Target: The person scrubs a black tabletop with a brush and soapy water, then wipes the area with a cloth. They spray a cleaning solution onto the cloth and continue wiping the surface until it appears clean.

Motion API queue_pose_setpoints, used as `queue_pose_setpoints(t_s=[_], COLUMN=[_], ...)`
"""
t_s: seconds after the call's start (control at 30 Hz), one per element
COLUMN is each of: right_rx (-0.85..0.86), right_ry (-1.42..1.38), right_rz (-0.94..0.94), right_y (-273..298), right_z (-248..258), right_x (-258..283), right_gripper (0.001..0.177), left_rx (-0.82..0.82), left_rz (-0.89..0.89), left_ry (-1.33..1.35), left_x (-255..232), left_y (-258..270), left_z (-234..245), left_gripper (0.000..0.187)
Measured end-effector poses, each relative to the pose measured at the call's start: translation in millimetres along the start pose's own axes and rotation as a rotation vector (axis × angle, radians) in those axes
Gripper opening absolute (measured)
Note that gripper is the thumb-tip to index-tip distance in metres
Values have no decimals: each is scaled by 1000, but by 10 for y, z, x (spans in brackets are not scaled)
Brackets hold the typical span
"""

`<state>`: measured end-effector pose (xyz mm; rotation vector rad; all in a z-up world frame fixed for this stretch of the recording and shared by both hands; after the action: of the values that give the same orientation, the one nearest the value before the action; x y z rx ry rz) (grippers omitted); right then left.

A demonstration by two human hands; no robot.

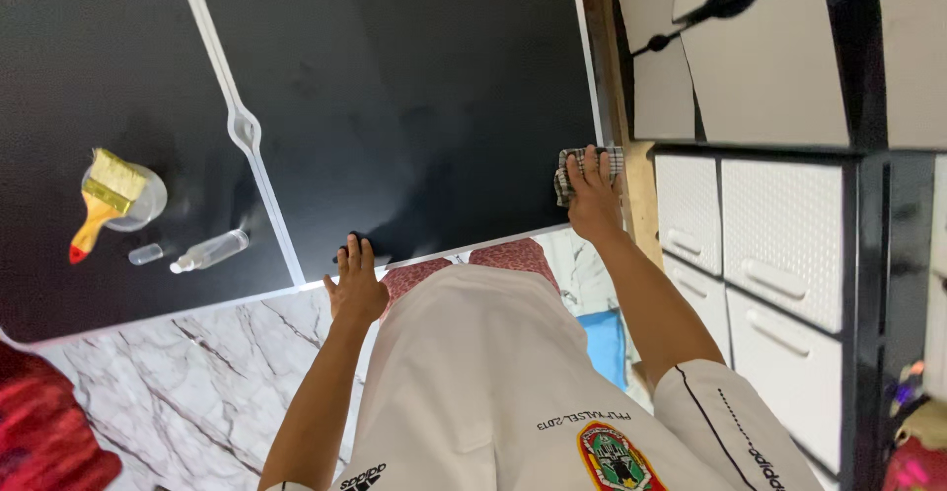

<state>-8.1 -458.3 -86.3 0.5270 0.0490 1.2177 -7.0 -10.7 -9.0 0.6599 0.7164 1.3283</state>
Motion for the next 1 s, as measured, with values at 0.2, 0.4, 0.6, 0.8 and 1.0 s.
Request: queue_pose_setpoints(t_s=[0.2, 0.4, 0.6, 0.8, 1.0], right_rx=[12, -7, -2, -10, 5], right_ry=[11, 80, 119, 145, 152], right_rz=[108, 169, 51, 143, 258], right_y=[-743, -1425, -1588, -1386, -1213], right_z=[318, 637, 581, 414, 11], right_x=[153, 394, 697, 1290, 2276], right_gripper=[78, 72, 73, 76, 73], left_rx=[-3, 14, 28, 129, 124], left_rz=[46, 64, 71, -27, -152], left_ry=[218, 275, 203, 164, 200], left_x=[-120, -134, -79, 89, 323], left_y=[83, 71, -24, -11, -84], left_z=[-79, -92, -103, 64, 86], left_gripper=[88, 91, 91, 91, 84])
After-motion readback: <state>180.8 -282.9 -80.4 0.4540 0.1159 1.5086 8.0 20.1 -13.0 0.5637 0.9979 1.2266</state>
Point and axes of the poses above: each hand's wrist, its own y-axis away from the middle knuckle, its own z-axis out of the back of the hand, x = y × z, the point moved 1 cm from there along -y, towards the middle knuckle, and after that the axes turned 9 degrees about -z, right-handed, at the moved point
